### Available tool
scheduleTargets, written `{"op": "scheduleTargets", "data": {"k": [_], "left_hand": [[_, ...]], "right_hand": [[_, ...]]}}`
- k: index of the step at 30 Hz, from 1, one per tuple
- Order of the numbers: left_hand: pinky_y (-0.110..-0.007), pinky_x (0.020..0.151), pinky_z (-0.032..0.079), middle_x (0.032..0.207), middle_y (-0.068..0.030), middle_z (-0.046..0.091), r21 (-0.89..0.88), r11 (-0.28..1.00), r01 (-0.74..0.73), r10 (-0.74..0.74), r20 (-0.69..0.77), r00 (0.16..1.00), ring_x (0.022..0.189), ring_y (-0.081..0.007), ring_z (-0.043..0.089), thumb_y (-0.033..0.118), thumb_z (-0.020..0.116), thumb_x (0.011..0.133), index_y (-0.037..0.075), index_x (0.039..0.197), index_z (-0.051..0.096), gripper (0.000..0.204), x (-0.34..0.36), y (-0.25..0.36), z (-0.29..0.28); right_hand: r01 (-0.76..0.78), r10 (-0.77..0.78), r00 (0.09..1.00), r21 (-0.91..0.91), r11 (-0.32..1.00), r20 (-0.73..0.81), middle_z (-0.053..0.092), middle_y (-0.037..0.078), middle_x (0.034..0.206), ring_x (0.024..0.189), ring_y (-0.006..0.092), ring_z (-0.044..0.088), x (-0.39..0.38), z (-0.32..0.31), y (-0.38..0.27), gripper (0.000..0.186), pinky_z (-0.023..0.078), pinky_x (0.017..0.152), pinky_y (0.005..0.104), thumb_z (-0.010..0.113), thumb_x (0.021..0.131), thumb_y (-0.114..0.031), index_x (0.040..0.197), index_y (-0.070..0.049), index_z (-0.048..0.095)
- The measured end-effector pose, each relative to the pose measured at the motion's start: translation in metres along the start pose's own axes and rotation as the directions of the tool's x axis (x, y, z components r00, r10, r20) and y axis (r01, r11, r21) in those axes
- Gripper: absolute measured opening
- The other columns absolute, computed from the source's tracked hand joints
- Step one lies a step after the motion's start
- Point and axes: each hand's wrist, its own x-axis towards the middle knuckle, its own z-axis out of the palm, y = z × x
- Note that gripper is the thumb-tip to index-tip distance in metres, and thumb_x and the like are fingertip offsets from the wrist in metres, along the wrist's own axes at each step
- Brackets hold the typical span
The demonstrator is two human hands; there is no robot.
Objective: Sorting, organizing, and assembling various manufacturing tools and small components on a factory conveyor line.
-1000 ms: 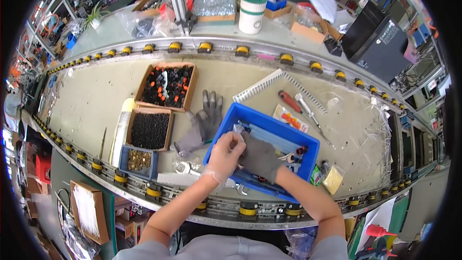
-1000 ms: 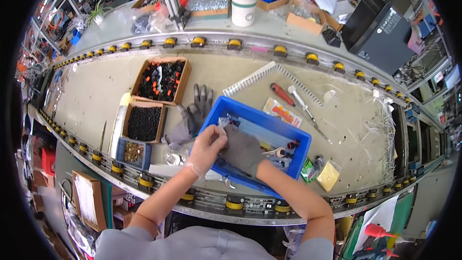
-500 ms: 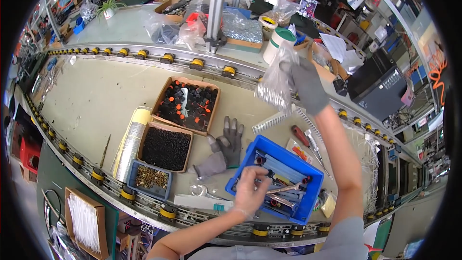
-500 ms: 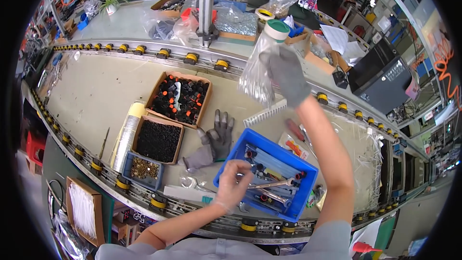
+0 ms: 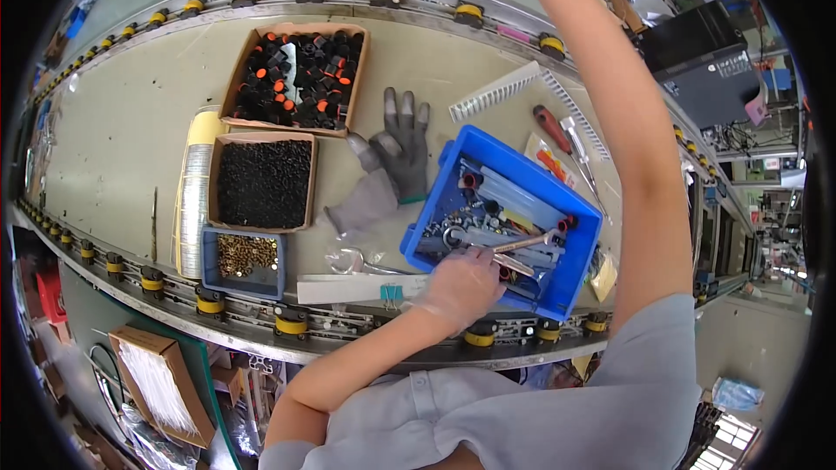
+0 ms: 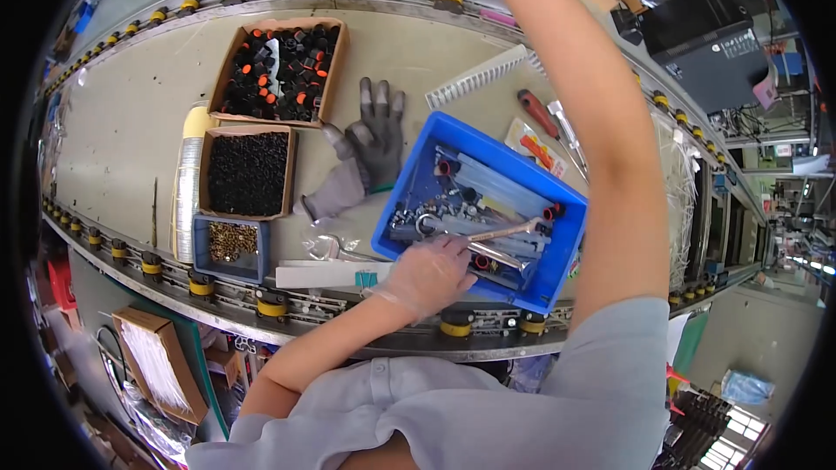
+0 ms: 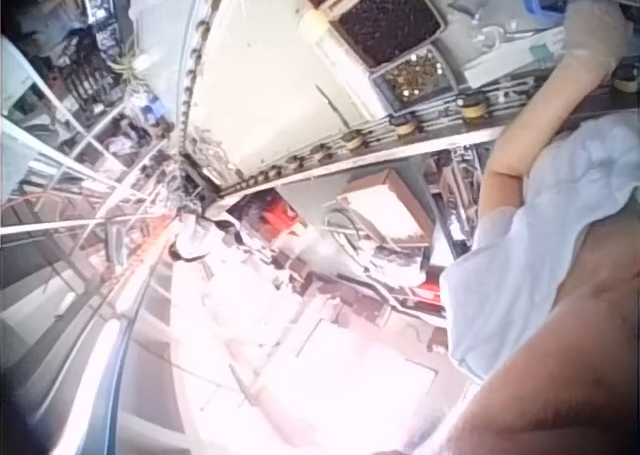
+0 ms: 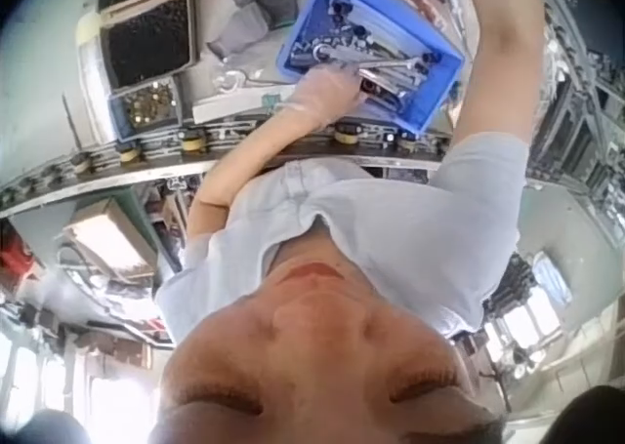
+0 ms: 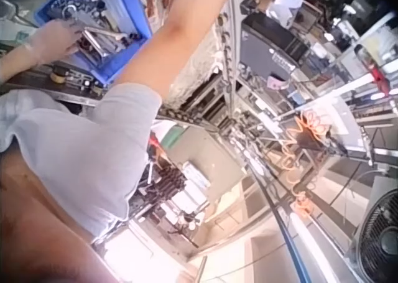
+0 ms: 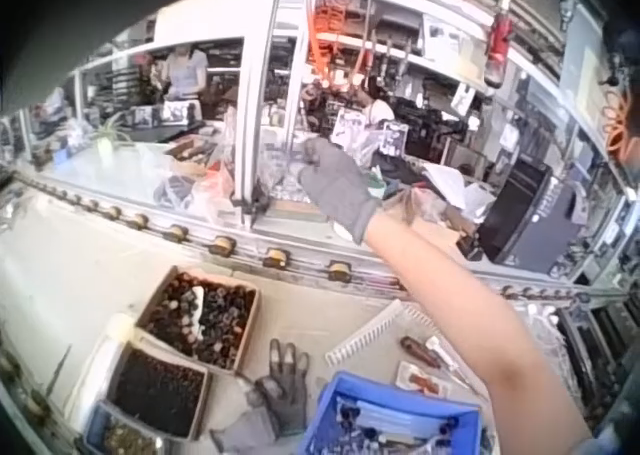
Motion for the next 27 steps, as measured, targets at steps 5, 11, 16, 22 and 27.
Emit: {"op": "scheduleTargets", "data": {"k": [5,11,16,22,27], "left_hand": [[-0.034,0.078,0.052,0.095,-0.0119,0.064,0.061,0.998,0.021,-0.025,0.074,0.997,0.1,-0.0236,0.059,0.034,0.06,0.083,0.002,0.081,0.066,0.032,0.0,0.007,0.007],[-0.04,0.078,0.05,0.094,-0.0111,0.06,0.133,0.967,0.217,-0.183,-0.227,0.956,0.093,-0.0293,0.059,0.026,0.071,0.073,0.007,0.085,0.065,0.024,0.003,-0.002,-0.001],[-0.042,0.076,0.05,0.096,-0.0109,0.059,0.059,0.944,0.324,-0.296,-0.281,0.913,0.09,-0.0308,0.06,0.018,0.071,0.073,0.009,0.094,0.063,0.024,0.008,-0.009,-0.008],[-0.039,0.068,0.054,0.095,-0.0112,0.059,0.3,0.922,0.243,-0.084,-0.459,0.885,0.078,-0.0281,0.065,0.008,0.06,0.078,0.007,0.093,0.06,0.015,0.061,-0.03,-0.011],[-0.041,0.065,0.055,0.098,-0.015,0.058,0.445,0.861,0.246,-0.143,-0.252,0.957,0.082,-0.0295,0.066,0.006,0.053,0.082,0.008,0.096,0.06,0.016,0.084,-0.043,0.003]], "right_hand": [[-0.069,0.076,0.977,-0.042,0.997,0.199,0.065,0.013,0.081,0.071,0.0252,0.064,-0.195,-0.087,-0.024,0.017,0.05,0.063,0.0342,0.059,0.086,-0.019,0.09,-0.004,0.065],[-0.204,0.369,0.727,-0.331,0.921,0.58,0.061,0.013,0.101,0.087,0.0259,0.062,-0.354,-0.132,0.0,0.033,0.05,0.077,0.0351,0.062,0.084,-0.021,0.112,-0.004,0.058],[-0.096,0.462,0.674,-0.551,0.829,0.577,0.055,0.016,0.118,0.102,0.0318,0.057,-0.392,-0.123,0.021,0.048,0.047,0.085,0.0434,0.063,0.082,-0.022,0.126,-0.007,0.049],[-0.162,0.557,0.52,-0.565,0.809,0.648,0.054,0.015,0.112,0.102,0.0331,0.057,-0.378,-0.114,0.018,0.052,0.047,0.086,0.0424,0.065,0.08,-0.025,0.127,-0.008,0.05],[-0.294,0.398,0.824,-0.296,0.909,0.403,0.061,0.01,0.109,0.091,0.0281,0.063,-0.369,-0.164,0.026,0.03,0.05,0.08,0.0372,0.061,0.084,-0.018,0.113,-0.012,0.061]]}}
